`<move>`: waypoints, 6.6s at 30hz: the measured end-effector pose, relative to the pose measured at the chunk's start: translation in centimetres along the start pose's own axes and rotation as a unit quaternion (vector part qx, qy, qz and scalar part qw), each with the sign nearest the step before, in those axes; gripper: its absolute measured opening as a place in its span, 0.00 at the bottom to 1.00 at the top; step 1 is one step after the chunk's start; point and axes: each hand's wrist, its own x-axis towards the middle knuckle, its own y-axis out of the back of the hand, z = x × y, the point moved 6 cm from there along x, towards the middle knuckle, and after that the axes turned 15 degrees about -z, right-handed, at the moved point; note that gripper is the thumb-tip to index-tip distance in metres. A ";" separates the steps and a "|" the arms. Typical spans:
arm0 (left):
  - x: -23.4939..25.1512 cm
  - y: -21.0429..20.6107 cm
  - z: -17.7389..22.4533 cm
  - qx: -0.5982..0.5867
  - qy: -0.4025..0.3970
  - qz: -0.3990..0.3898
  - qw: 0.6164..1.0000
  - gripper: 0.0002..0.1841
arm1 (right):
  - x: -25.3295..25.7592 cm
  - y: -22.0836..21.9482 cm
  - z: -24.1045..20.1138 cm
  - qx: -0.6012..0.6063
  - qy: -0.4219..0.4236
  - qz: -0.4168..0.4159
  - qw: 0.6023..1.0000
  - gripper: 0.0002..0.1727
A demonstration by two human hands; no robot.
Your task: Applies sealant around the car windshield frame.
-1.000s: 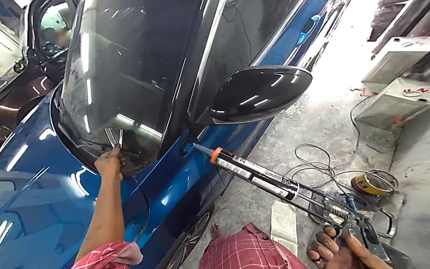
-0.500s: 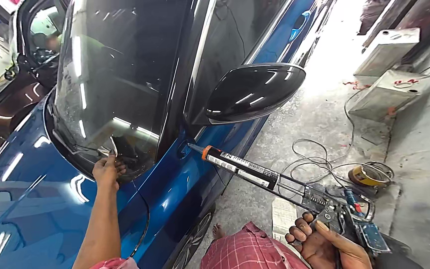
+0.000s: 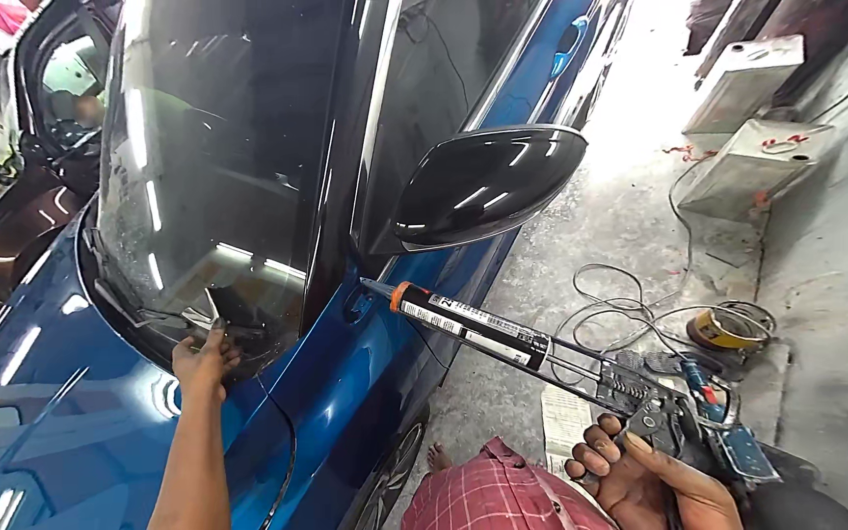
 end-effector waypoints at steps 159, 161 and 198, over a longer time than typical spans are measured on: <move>-13.1 -29.2 -0.9 -0.346 0.042 -0.448 0.823 0.14 | -2.8 -2.1 6.5 -0.029 -0.011 0.020 0.999 0.13; -13.1 -29.4 -0.8 -0.345 0.042 -0.449 0.823 0.14 | -2.7 -2.0 6.5 -0.029 -0.007 0.021 0.999 0.13; -13.5 -28.4 -1.4 -0.373 0.035 -0.463 0.803 0.15 | -3.2 -2.4 6.2 -0.055 -0.013 0.023 0.998 0.13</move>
